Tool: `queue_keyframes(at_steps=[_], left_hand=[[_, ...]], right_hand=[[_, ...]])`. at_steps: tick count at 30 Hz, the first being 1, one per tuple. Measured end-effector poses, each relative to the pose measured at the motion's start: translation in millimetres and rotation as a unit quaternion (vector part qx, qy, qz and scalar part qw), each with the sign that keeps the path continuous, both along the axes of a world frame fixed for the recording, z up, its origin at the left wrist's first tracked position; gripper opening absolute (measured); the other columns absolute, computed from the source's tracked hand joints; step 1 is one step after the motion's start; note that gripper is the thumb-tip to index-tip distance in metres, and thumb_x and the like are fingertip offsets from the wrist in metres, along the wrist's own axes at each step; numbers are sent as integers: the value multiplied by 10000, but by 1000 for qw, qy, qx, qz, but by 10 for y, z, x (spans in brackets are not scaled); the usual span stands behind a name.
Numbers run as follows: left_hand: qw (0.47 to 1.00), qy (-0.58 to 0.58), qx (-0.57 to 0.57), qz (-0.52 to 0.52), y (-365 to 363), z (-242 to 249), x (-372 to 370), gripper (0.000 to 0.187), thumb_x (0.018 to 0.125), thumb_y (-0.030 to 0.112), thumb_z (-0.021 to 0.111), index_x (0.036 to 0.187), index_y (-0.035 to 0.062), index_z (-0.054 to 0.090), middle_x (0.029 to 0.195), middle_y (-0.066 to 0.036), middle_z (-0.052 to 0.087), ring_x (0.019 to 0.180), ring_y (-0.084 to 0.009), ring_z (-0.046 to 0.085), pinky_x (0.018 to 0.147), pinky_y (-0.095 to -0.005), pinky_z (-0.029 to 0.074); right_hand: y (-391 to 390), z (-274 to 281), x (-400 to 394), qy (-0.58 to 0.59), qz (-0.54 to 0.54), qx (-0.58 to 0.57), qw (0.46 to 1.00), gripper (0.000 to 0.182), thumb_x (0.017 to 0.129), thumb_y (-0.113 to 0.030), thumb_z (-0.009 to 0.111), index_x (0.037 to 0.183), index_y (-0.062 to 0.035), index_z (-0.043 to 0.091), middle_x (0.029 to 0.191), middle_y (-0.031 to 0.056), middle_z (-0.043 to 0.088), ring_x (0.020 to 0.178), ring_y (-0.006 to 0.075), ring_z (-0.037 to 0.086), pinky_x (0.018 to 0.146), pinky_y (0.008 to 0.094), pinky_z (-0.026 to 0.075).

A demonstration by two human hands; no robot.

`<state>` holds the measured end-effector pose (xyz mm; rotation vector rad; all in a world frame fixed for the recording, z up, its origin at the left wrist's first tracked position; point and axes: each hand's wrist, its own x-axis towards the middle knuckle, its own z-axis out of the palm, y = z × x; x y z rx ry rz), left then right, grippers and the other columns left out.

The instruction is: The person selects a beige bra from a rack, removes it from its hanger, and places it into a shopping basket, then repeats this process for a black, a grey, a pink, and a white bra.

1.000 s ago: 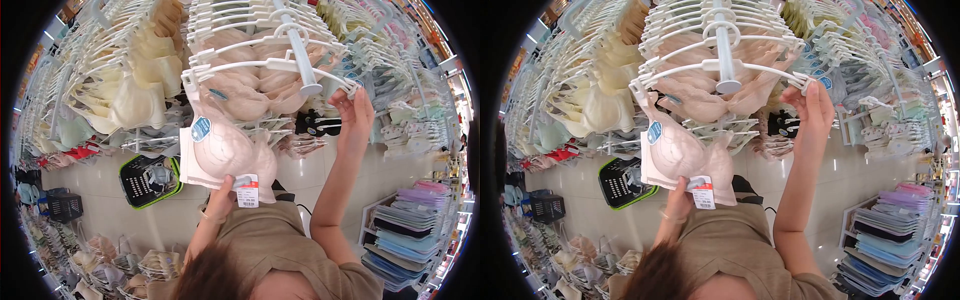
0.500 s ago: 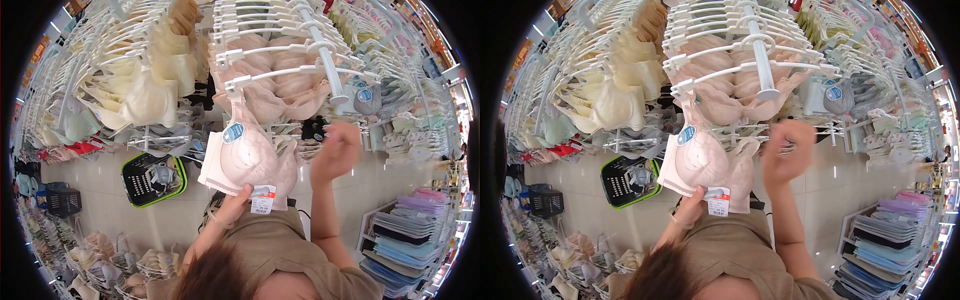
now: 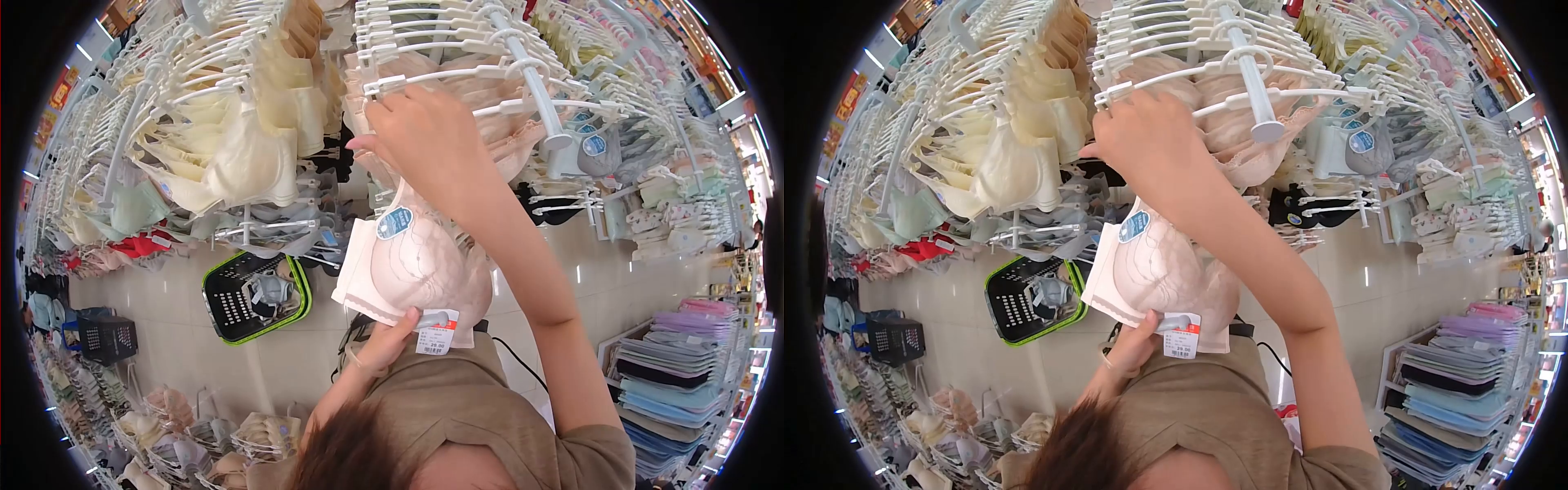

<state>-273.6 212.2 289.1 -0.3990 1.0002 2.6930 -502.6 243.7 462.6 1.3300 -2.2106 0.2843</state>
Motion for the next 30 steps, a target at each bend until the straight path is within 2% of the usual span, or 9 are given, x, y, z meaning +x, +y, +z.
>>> queue_keyframes(at_steps=[4,6,10,12,15,17,21,28,30], left_hand=[[1000,0,19,-15,-26,42,28,538,975,274,549,1411,36,343,1325,-90,498,1199,-188,499,996,-344,421],[1000,4,24,-18,-39,41,41,538,975,276,549,1410,35,344,1329,-92,496,1205,-188,496,998,-343,420],[999,-8,-14,-44,-56,30,54,564,975,274,547,1426,23,319,1354,-96,478,1230,-199,474,1028,-348,389],[999,3,-29,-43,-66,46,68,576,975,274,547,1433,19,309,1371,-98,465,1246,-202,459,1042,-351,373],[999,-8,-24,-31,-106,46,141,601,968,258,561,1445,13,291,1408,-96,432,1278,-202,421,1069,-356,333],[999,-4,-36,20,-138,-63,215,622,953,244,587,1451,21,287,1428,-89,412,1296,-201,402,1083,-361,314],[999,16,4,45,-265,-181,343,639,938,235,611,1453,37,288,1429,-74,416,1300,-210,407,1077,-374,324],[997,10,-12,76,-332,-124,492,650,938,233,607,1461,41,272,1437,-88,403,1307,-223,403,1079,-391,330],[996,45,0,73,-341,19,555,722,901,310,639,1453,34,265,1438,-123,406,1301,-303,420,1077,-483,339]], right_hand=[[8,-50,-5,15,-17,7,1000,322,799,-384,683,698,-81,640,706,43,610,738,200,608,633,320,492],[1,-98,-55,32,13,-16,999,355,801,-391,684,632,-84,625,640,31,593,680,192,603,595,309,489],[-33,-137,-123,41,20,-37,998,350,794,-375,695,606,-91,617,576,27,560,617,195,586,565,308,480],[-54,-130,-125,41,37,-98,994,343,790,-357,700,593,-94,602,556,32,542,590,205,573,534,319,460],[-81,-113,-132,46,48,-123,990,341,786,-348,699,589,-94,586,560,41,536,586,214,566,522,331,442],[-107,-140,-159,42,50,-139,988,344,788,-345,697,588,-92,578,561,41,536,581,217,563,519,336,437],[-152,-150,-169,30,70,-180,981,338,796,-336,689,590,-97,569,566,41,540,571,224,557,520,339,434],[-188,-109,-142,24,30,-144,989,353,809,-373,677,590,-115,577,548,34,534,558,219,554,526,331,440],[-162,-105,-153,73,29,-99,992,372,801,-397,686,592,-112,568,584,15,551,617,190,573,554,317,449]])
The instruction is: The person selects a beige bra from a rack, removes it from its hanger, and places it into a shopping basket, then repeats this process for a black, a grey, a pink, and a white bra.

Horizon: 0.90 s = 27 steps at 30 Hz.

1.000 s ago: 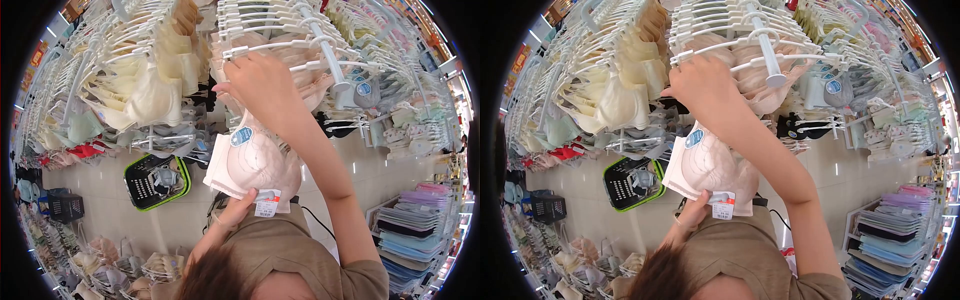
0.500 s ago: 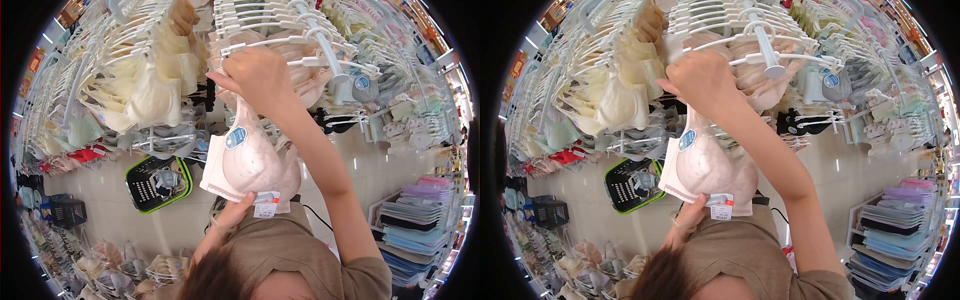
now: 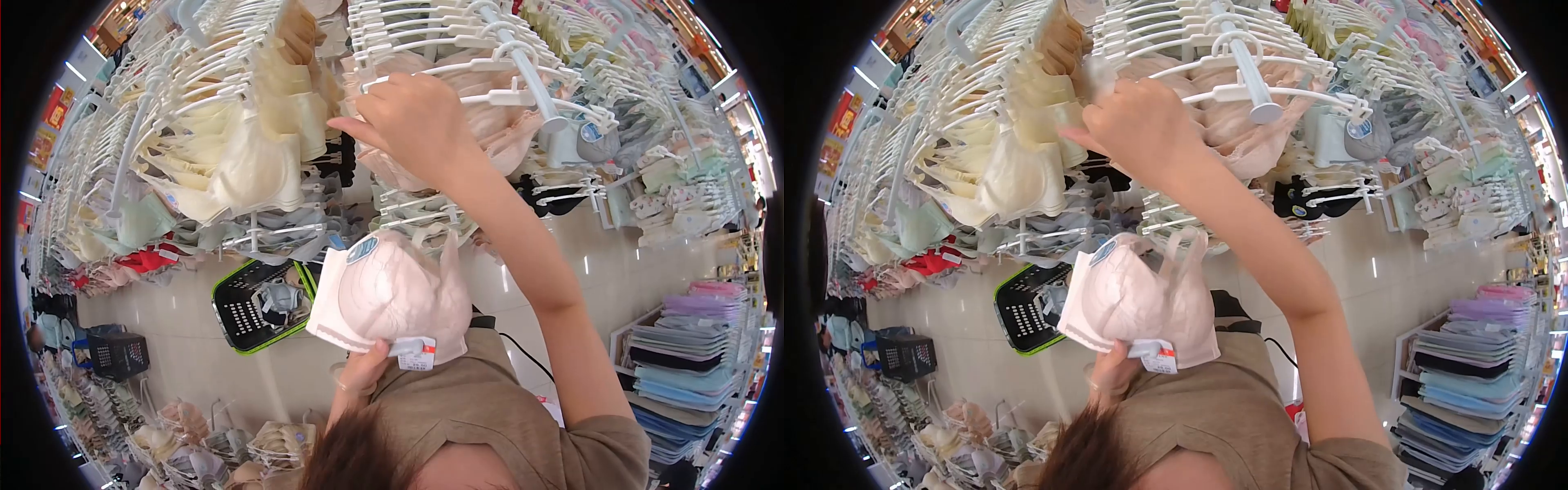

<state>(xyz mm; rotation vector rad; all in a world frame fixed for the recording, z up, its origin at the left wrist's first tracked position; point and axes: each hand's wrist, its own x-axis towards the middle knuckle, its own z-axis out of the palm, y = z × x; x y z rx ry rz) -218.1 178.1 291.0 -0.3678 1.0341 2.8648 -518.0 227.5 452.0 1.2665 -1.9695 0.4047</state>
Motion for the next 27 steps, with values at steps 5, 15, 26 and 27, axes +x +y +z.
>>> queue_keyframes(at_steps=[5,15,26,27], left_hand=[[994,105,-4,17,-58,106,87,820,880,356,668,1480,37,209,1472,-128,354,1337,-288,373,1096,-454,310],[990,113,78,12,-188,374,16,893,851,435,677,1483,35,188,1479,-140,345,1343,-307,363,1100,-480,299],[958,256,126,24,-145,434,-303,787,926,420,562,1487,34,167,1473,-155,352,1335,-331,375,1098,-506,291],[975,190,110,27,-153,489,-283,783,926,415,564,1485,32,172,1468,-153,359,1332,-326,379,1099,-503,290]], right_hand=[[109,7,-12,61,47,2,997,270,778,-367,710,776,-105,646,750,-2,587,750,191,585,661,313,483],[931,-112,657,-243,113,-150,952,280,906,-159,595,1148,-22,626,1062,105,645,962,256,628,854,330,493],[1463,-1379,1662,-897,85,-195,387,756,966,-635,208,1386,-48,432,1352,136,506,1213,257,506,1036,411,406],[1467,-1385,1681,-897,81,-201,385,756,966,-635,208,1386,-48,432,1352,136,506,1213,257,506,1036,411,406]])
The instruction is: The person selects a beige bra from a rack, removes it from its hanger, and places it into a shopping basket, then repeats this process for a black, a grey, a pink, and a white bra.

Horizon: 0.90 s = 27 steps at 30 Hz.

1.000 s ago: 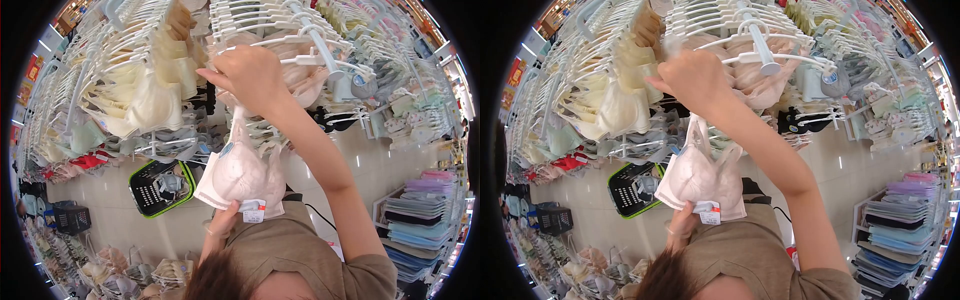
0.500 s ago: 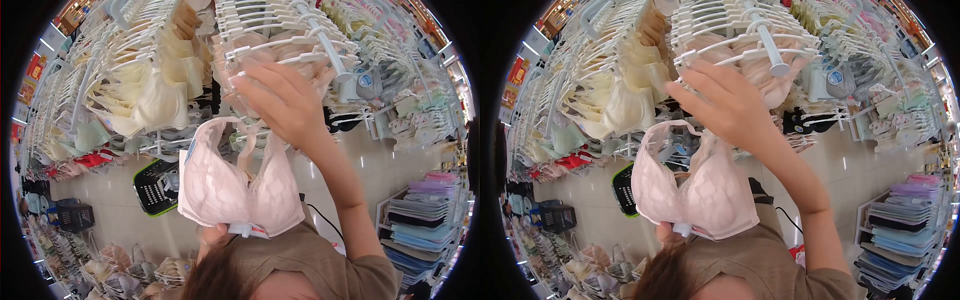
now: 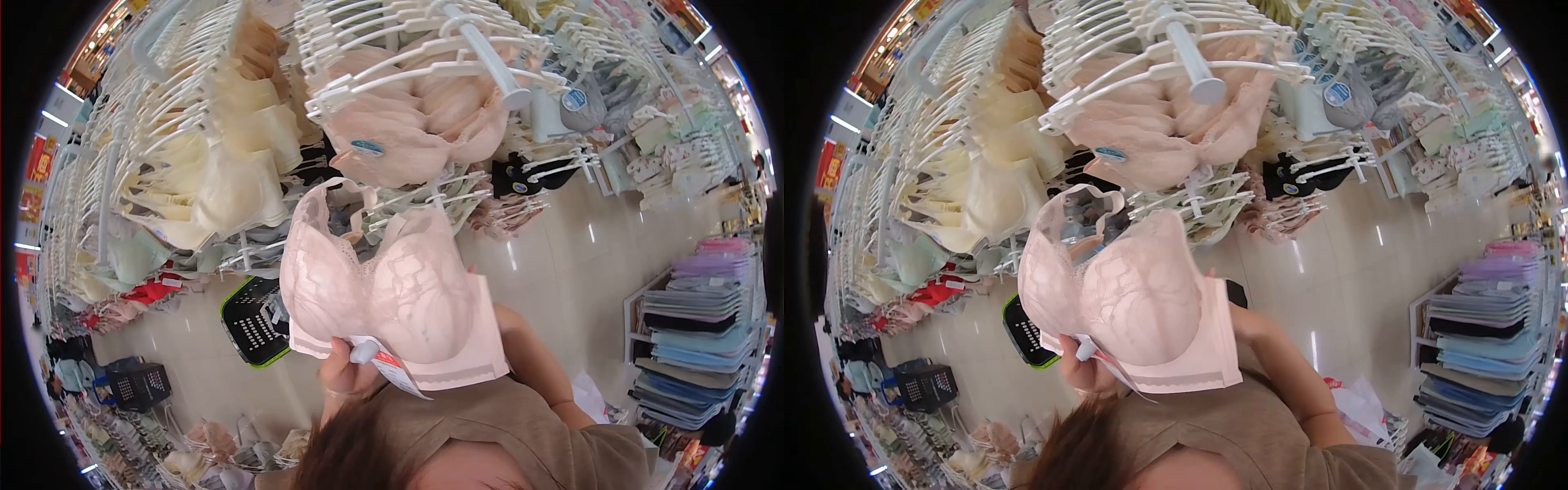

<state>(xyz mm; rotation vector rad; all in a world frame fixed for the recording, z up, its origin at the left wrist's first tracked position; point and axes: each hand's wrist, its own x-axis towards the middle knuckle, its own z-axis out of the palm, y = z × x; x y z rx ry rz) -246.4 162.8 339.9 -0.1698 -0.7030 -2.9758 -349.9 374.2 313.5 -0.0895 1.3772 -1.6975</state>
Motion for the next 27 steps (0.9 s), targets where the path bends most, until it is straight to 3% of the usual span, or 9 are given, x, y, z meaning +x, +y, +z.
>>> queue_keyframes(at_steps=[2,5,7,10,12,14,17,22,27], left_hand=[[997,-72,-15,-8,-2,3,-12,779,926,410,566,1483,30,177,1463,-152,367,1329,-320,384,1099,-499,290],[997,44,10,-58,51,-56,-79,701,931,310,592,1464,21,239,1451,-129,386,1330,-294,378,1107,-482,280],[972,-204,-96,63,123,6,-30,628,915,179,616,1437,18,306,1423,-116,416,1309,-272,402,1107,-452,283],[936,-272,-213,64,148,152,-84,620,882,97,633,1425,26,341,1413,-117,422,1302,-260,406,1100,-430,296],[933,-253,-243,84,163,132,-95,627,878,92,638,1425,23,340,1406,-122,426,1301,-253,404,1094,-423,304],[927,-233,-274,105,142,108,-64,634,873,87,644,1425,20,338,1399,-127,431,1300,-247,402,1087,-416,312],[932,-133,-328,69,42,25,27,648,891,159,632,1444,41,313,1438,-132,387,1327,-264,373,1088,-439,316],[986,-32,-62,149,-2,-202,82,944,794,665,578,1497,136,236,1544,-109,212,1395,-341,255,1107,-555,257],[976,-124,97,150,106,36,92,1038,725,813,485,1511,190,219,1572,-79,153,1424,-345,173,1111,-626,159]], right_hand=[[27,-9,14,-100,-83,-229,965,786,945,-661,235,1416,-49,376,1397,146,454,1258,271,464,1065,427,376],[87,-15,-25,-222,-192,-540,789,850,914,-700,275,1461,-49,293,1464,162,375,1326,293,402,1108,450,331],[111,402,-71,-184,-226,-477,829,817,925,-663,328,1463,-48,285,1454,169,387,1317,308,414,1104,457,338],[385,157,85,-118,-236,-374,889,716,939,-503,467,1458,-46,284,1428,174,416,1293,311,442,1083,454,367],[447,150,132,-91,-215,-337,912,666,941,-381,554,1452,-45,291,1412,171,434,1279,300,459,1067,443,389],[276,557,69,-74,-151,-161,972,648,873,-122,638,1429,-33,318,1362,144,481,1237,256,499,1020,401,435],[196,603,114,-115,-236,-171,950,648,818,26,609,1400,-8,327,1298,161,515,1195,277,532,980,414,474],[340,485,187,-118,-264,-140,947,634,816,39,570,1399,2,323,1296,165,519,1169,284,554,961,406,490],[544,408,262,-151,-271,-137,941,624,809,44,532,1397,6,325,1296,168,520,1155,293,565,939,411,507]])
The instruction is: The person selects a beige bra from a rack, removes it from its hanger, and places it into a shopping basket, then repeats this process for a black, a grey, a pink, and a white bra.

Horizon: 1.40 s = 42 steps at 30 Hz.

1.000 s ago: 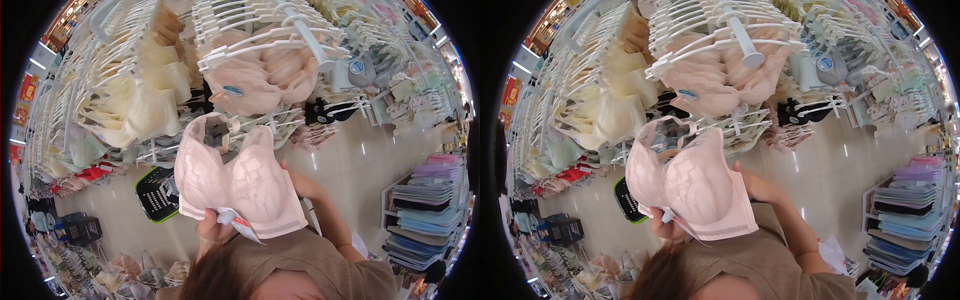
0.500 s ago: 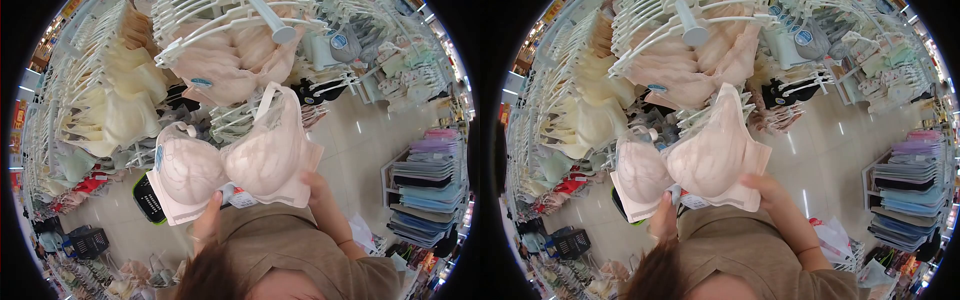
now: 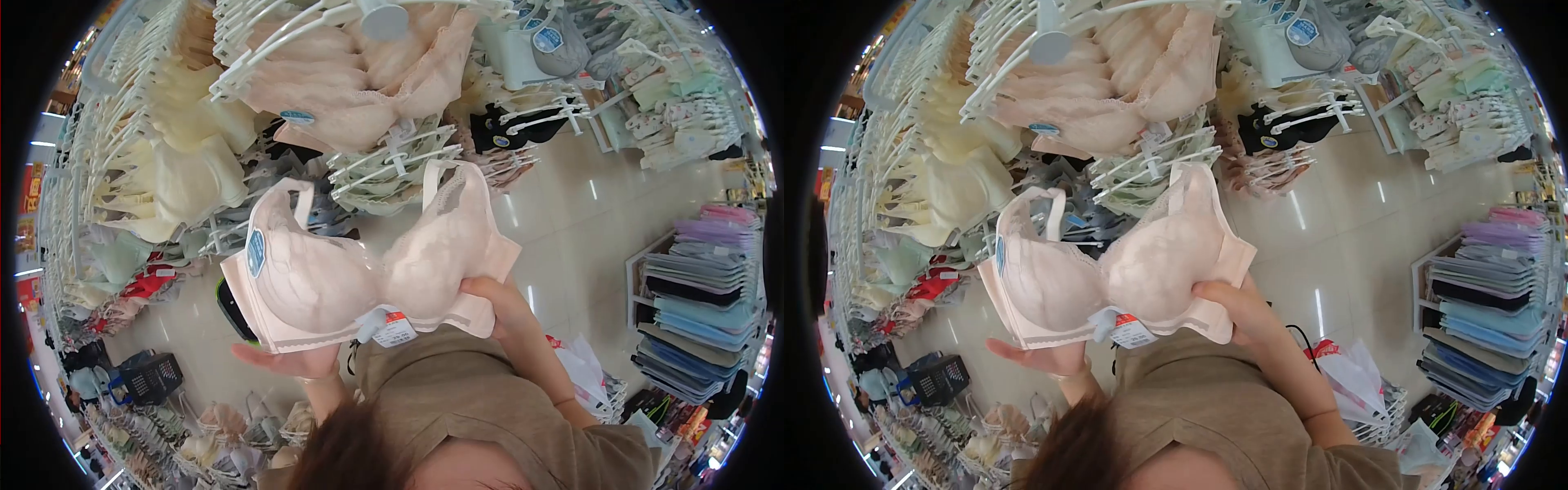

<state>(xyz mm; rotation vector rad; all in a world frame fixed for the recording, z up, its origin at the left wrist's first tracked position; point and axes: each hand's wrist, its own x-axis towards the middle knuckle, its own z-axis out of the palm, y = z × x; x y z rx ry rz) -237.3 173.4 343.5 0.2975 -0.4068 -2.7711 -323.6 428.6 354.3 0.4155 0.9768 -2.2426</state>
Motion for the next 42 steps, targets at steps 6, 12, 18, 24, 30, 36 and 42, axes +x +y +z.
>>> queue_keyframes(at_steps=[6,12,18,24,30,36,42], left_hand=[[997,-59,-41,42,174,123,145,986,771,805,423,1519,203,198,1583,-86,124,1434,-342,146,1113,-637,128],[995,80,-17,-51,195,-50,360,942,817,722,460,1519,159,182,1577,-110,139,1432,-366,149,1111,-638,147],[953,-85,-275,-90,369,140,534,818,750,246,581,1442,-26,242,1455,-227,322,1315,-426,363,1068,-619,300],[928,-205,-304,-65,620,341,397,806,664,110,563,1390,-100,284,1330,-249,472,1228,-406,486,1043,-544,382],[958,-129,-248,-71,530,80,450,827,658,128,465,1443,-29,260,1429,-208,389,1317,-388,379,1075,-580,307],[983,-65,-159,-72,679,172,315,830,659,97,460,1458,5,252,1447,-196,372,1334,-393,358,1077,-615,278],[982,-85,-163,-52,807,250,300,830,664,103,461,1462,19,252,1459,-186,362,1348,-395,338,1080,-632,252]], right_hand=[[232,-156,86,-50,-42,-39,997,608,795,30,559,1369,17,361,1259,155,543,1119,265,584,914,382,514],[501,-260,95,-71,-58,-17,996,608,765,9,565,1344,28,382,1202,171,566,1062,273,610,872,385,534],[582,-270,37,-78,-77,-11,994,557,769,-21,569,1303,48,429,1170,171,582,1036,273,617,863,380,526],[714,-276,43,-76,-108,-21,991,517,791,-47,560,1291,32,457,1170,161,588,1053,269,610,882,388,514],[710,-107,-75,-15,-158,-31,987,540,910,-190,499,1387,18,357,1326,184,502,1201,306,525,992,432,451],[743,-100,-132,13,-152,-84,985,542,944,-242,476,1404,9,338,1355,179,485,1221,308,512,1013,437,433],[717,-154,-187,-9,-134,-68,989,525,948,-242,502,1384,16,365,1330,170,506,1199,284,532,993,414,452]])
